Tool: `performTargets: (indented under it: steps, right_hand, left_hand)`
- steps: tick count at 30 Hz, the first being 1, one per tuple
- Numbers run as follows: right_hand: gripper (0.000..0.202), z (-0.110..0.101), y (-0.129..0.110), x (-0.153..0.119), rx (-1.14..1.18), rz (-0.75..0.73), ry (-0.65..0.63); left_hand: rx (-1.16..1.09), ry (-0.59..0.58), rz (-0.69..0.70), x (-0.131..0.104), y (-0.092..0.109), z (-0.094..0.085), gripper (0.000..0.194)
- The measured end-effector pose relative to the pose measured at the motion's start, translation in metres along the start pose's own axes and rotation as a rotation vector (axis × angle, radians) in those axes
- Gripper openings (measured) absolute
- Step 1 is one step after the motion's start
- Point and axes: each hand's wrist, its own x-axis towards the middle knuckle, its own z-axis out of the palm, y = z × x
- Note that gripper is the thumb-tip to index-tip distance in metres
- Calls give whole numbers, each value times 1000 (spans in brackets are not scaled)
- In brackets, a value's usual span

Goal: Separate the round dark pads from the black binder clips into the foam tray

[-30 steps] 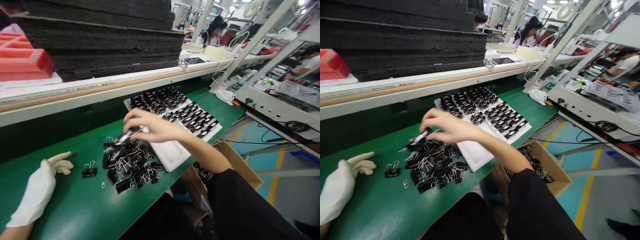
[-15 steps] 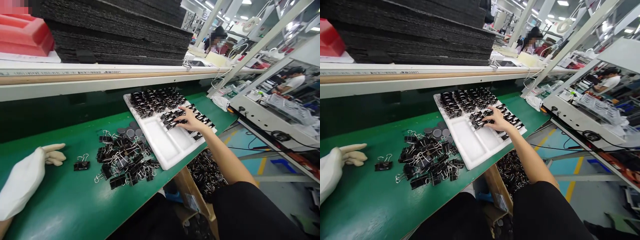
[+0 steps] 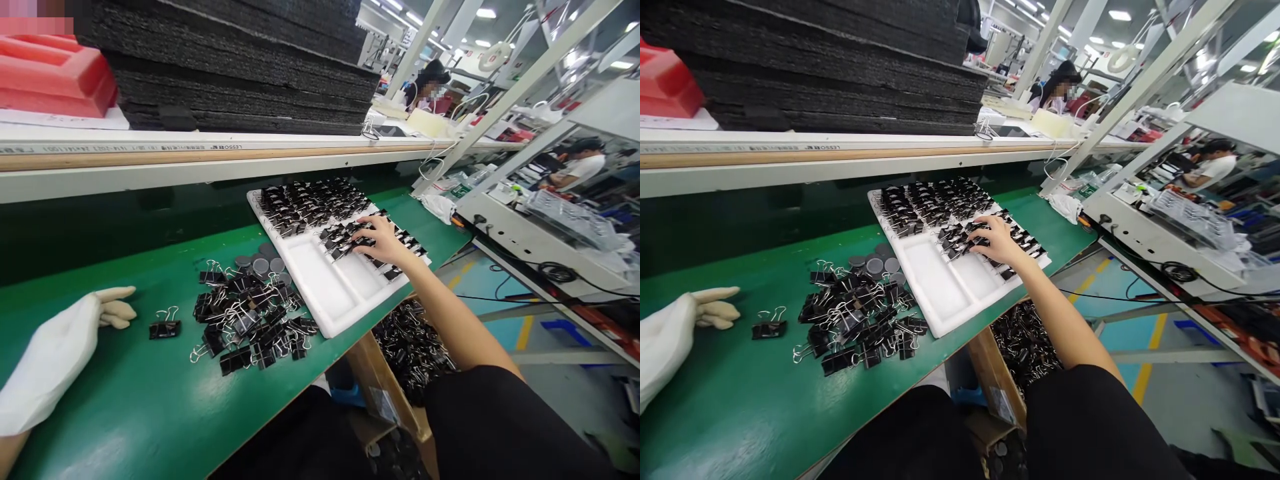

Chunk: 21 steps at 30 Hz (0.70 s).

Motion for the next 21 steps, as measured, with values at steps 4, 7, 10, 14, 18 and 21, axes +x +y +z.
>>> performTargets:
  steps: [4, 7, 10, 14, 18, 21]
  right_hand:
    - [25, 1, -1, -1, -20, -11, 17]
    - [24, 1, -1, -3, -49, -8, 16]
    - [28, -4, -13, -6, -80, -6, 16]
    - [38, -21, -64, -6, 8, -102, 83]
    - [38, -32, -140, 5, 210, -391, -21]
    - [52, -24, -186, 27, 345, -557, -106]
  left_hand:
    - [-23, 45, -47, -7, 25, 1, 49]
    - [-22, 53, -63, -6, 28, 1, 51]
    - [-37, 69, -78, -4, 25, 3, 53]
    - [-43, 94, -67, -4, 28, 6, 59]
    - [18, 169, -28, -4, 33, 11, 57]
    - [105, 245, 46, -3, 31, 16, 59]
